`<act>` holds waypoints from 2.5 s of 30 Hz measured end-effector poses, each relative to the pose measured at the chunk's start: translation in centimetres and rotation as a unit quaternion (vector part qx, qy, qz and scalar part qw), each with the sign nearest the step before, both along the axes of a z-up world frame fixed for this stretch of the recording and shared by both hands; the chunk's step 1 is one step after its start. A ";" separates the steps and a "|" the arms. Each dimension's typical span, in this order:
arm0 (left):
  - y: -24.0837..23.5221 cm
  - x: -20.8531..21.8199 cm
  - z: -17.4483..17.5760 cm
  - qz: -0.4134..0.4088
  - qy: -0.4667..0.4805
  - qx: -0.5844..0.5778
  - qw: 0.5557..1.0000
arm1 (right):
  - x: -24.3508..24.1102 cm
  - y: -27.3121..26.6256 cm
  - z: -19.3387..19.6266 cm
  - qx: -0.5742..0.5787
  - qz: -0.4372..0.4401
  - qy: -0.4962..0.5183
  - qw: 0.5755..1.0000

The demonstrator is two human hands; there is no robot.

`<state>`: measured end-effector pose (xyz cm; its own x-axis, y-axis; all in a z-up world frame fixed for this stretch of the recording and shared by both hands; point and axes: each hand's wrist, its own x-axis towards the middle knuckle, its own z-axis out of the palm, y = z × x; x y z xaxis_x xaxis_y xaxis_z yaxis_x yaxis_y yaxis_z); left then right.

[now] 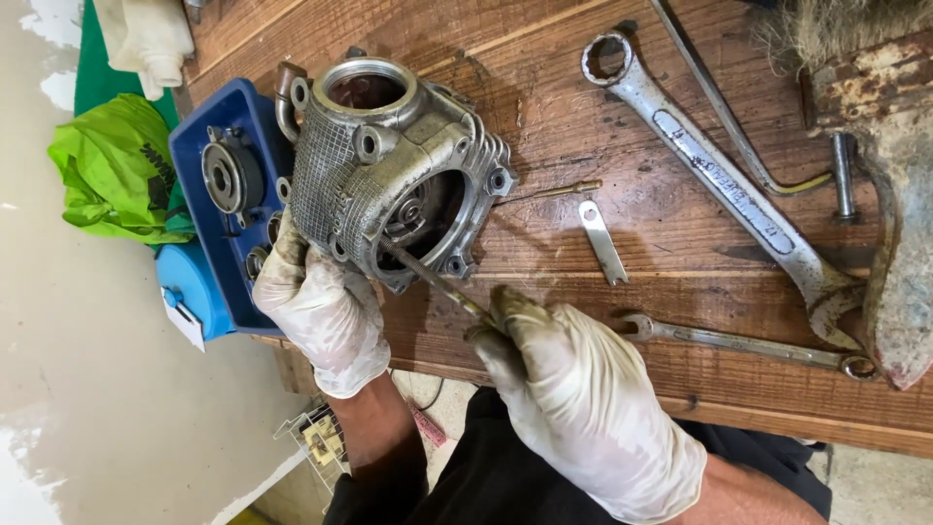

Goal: Disassembling a motorcycle engine cylinder head by using a tool to push out valve pins and then removing them by hand.

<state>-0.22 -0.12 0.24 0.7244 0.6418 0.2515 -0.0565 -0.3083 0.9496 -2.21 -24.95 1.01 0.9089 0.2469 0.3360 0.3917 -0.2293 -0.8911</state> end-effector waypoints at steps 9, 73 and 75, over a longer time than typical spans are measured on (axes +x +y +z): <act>0.5 -0.1 -0.6 -0.034 -0.030 -0.009 0.999 | -0.3 0.5 0.5 0.024 0.024 0.086 0.996; -0.8 -0.4 1.6 -0.043 0.085 0.287 0.953 | 2.1 -1.2 3.1 0.108 0.100 0.548 0.823; -0.1 -0.8 1.1 -0.041 0.090 0.313 0.945 | 0.9 -0.8 2.3 -0.063 0.060 0.319 0.944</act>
